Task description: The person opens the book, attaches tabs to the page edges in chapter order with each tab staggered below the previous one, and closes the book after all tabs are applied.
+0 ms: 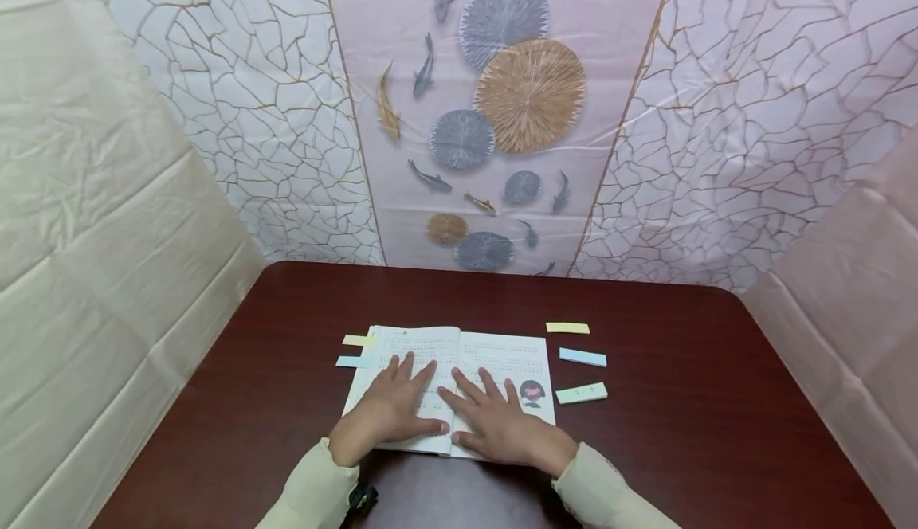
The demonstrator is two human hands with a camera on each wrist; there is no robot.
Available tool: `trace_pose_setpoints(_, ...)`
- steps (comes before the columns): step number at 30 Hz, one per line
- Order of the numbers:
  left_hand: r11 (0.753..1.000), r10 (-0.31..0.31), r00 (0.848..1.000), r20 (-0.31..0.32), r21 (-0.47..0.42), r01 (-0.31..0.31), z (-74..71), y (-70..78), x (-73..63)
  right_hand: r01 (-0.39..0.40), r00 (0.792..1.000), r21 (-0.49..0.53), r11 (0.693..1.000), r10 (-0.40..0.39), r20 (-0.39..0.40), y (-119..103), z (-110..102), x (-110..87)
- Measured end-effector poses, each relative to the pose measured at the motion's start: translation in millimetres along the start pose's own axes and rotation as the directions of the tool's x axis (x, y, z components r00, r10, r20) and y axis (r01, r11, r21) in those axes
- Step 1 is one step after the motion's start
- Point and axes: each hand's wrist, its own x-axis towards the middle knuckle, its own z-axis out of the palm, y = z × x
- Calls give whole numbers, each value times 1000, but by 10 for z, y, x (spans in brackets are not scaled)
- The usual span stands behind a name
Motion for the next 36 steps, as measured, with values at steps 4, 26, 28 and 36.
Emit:
trace_pose_setpoints(4, 1000, -12, 1000, 13, 19, 12, -3, 21, 3, 41, 999, 77, 996, -40, -2, 78, -35, -23)
trace_pose_setpoints(26, 998, -57, 998, 22, 9, 57, -17, 141, -25, -353, 916, -92, 931, 323, -239, 864, -343, -149)
trace_pose_setpoints(28, 998, -57, 998, 25, 14, 56, -15, 140, -24, -354, 918, -96, 930, 326, -225, 879, -338, -158)
trace_pose_setpoints(36, 998, -55, 998, 22, 30, 55, 2, 112, -31, -318, 933, -84, 944, 296, -206, 849, -340, -140)
